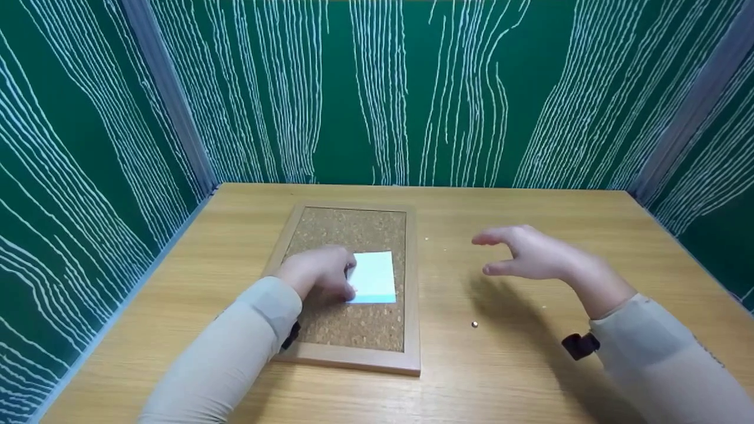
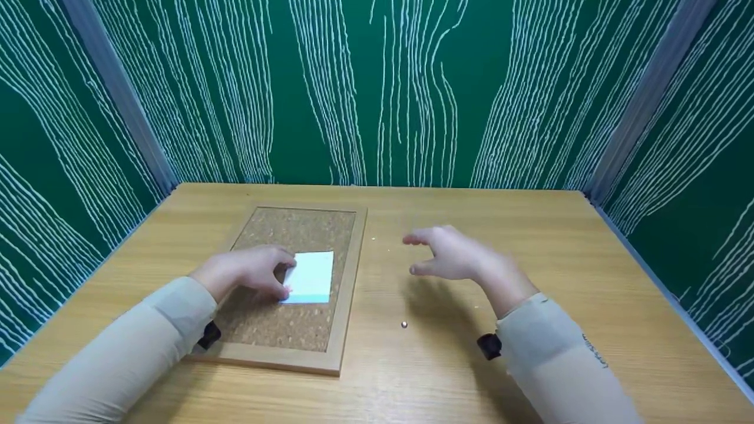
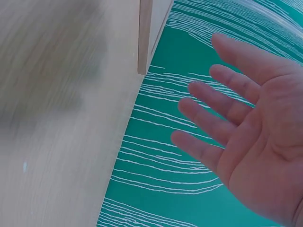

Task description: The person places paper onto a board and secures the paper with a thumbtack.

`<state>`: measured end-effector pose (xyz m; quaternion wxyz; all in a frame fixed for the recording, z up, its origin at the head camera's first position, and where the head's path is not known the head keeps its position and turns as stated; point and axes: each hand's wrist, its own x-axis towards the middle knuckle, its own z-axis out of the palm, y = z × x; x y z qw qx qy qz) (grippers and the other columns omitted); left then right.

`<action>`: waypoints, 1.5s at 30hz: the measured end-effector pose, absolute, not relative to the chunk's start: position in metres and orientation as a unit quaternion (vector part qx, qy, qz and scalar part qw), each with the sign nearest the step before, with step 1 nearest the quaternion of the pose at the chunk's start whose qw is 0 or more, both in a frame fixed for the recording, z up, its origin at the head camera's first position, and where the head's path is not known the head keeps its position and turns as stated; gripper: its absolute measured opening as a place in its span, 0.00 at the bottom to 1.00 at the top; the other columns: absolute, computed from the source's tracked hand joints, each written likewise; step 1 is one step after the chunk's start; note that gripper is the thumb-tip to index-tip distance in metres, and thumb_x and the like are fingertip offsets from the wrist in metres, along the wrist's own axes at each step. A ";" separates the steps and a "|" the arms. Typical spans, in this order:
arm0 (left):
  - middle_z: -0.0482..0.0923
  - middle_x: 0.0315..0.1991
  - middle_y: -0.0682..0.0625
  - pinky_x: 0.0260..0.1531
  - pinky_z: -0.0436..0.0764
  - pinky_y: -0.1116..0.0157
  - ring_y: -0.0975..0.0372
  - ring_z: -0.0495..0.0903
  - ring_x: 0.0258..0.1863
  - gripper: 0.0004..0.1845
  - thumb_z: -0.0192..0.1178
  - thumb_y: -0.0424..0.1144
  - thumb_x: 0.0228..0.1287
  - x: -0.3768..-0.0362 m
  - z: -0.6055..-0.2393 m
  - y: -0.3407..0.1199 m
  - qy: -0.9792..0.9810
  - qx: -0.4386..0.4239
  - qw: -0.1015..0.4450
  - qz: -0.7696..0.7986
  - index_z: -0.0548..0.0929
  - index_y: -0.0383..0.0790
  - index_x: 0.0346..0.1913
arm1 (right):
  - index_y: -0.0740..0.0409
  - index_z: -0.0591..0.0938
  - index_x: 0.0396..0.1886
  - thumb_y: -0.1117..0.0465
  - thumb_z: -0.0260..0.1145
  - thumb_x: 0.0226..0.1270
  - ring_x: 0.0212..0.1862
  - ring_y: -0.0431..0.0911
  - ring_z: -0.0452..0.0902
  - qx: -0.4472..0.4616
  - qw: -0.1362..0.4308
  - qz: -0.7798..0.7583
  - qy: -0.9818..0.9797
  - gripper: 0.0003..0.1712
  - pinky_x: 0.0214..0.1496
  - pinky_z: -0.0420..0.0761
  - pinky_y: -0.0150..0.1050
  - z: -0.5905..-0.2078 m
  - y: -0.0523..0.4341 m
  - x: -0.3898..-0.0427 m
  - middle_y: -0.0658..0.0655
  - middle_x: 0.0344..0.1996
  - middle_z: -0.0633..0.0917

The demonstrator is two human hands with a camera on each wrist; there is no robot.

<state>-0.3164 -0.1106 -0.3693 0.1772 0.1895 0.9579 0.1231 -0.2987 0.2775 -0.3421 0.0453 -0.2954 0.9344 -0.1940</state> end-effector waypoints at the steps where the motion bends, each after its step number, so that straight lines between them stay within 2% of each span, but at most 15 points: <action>1: 0.79 0.34 0.50 0.36 0.74 0.56 0.55 0.77 0.36 0.14 0.73 0.50 0.60 -0.316 -0.369 -0.111 0.957 0.188 0.178 0.126 0.83 0.47 0.41 | 0.59 0.77 0.68 0.55 0.73 0.68 0.66 0.58 0.73 -0.298 0.049 -0.190 0.934 0.32 0.67 0.69 0.60 -0.343 0.277 -0.298 0.59 0.64 0.80; 6: 0.80 0.35 0.51 0.37 0.74 0.55 0.55 0.78 0.37 0.14 0.73 0.50 0.60 -0.317 -0.370 -0.111 0.957 0.178 0.182 0.135 0.84 0.49 0.43 | 0.57 0.83 0.60 0.59 0.73 0.66 0.63 0.58 0.76 -0.331 0.050 -0.169 0.927 0.23 0.64 0.72 0.60 -0.349 0.276 -0.294 0.58 0.59 0.83; 11: 0.81 0.39 0.52 0.41 0.75 0.54 0.54 0.78 0.41 0.18 0.74 0.51 0.59 -0.317 -0.370 -0.111 0.958 0.169 0.186 0.138 0.84 0.50 0.49 | 0.56 0.87 0.48 0.63 0.73 0.65 0.55 0.56 0.80 -0.370 0.062 -0.156 0.914 0.12 0.58 0.77 0.59 -0.358 0.274 -0.290 0.53 0.50 0.86; 15: 0.80 0.40 0.52 0.43 0.75 0.53 0.54 0.78 0.42 0.18 0.74 0.51 0.60 -0.317 -0.370 -0.111 0.958 0.168 0.187 0.139 0.83 0.50 0.50 | 0.54 0.89 0.43 0.65 0.74 0.64 0.49 0.53 0.81 -0.379 0.084 -0.152 0.909 0.08 0.53 0.80 0.56 -0.366 0.271 -0.287 0.48 0.43 0.85; 20: 0.80 0.40 0.51 0.42 0.75 0.53 0.54 0.77 0.41 0.19 0.74 0.51 0.59 -0.317 -0.370 -0.111 0.958 0.175 0.183 0.133 0.84 0.49 0.50 | 0.51 0.89 0.39 0.65 0.75 0.62 0.43 0.48 0.80 -0.388 0.111 -0.166 0.900 0.07 0.50 0.81 0.53 -0.373 0.265 -0.285 0.44 0.37 0.84; 27: 0.78 0.45 0.52 0.47 0.77 0.53 0.54 0.76 0.45 0.27 0.74 0.51 0.60 -0.318 -0.370 -0.110 0.959 0.193 0.169 0.117 0.82 0.45 0.60 | 0.50 0.88 0.34 0.66 0.76 0.60 0.39 0.39 0.79 -0.410 0.124 -0.165 0.888 0.06 0.46 0.82 0.42 -0.381 0.259 -0.283 0.42 0.33 0.83; 33: 0.78 0.43 0.52 0.45 0.77 0.53 0.54 0.77 0.44 0.24 0.73 0.51 0.61 -0.318 -0.371 -0.111 0.960 0.190 0.171 0.117 0.83 0.47 0.57 | 0.49 0.88 0.33 0.65 0.76 0.60 0.36 0.38 0.77 -0.417 0.130 -0.165 0.884 0.06 0.43 0.81 0.40 -0.386 0.254 -0.281 0.41 0.31 0.83; 39: 0.77 0.44 0.53 0.48 0.77 0.52 0.54 0.76 0.45 0.25 0.73 0.52 0.60 -0.317 -0.371 -0.112 0.960 0.184 0.172 0.126 0.83 0.47 0.59 | 0.49 0.88 0.31 0.65 0.77 0.60 0.35 0.37 0.74 -0.421 0.143 -0.171 0.879 0.06 0.41 0.79 0.37 -0.392 0.251 -0.282 0.42 0.31 0.81; 45: 0.78 0.42 0.52 0.43 0.76 0.53 0.54 0.77 0.43 0.21 0.73 0.52 0.60 -0.317 -0.372 -0.112 0.960 0.185 0.171 0.126 0.83 0.49 0.53 | 0.50 0.87 0.29 0.66 0.76 0.60 0.34 0.37 0.74 -0.437 0.142 -0.175 0.870 0.06 0.39 0.77 0.36 -0.396 0.252 -0.284 0.42 0.30 0.80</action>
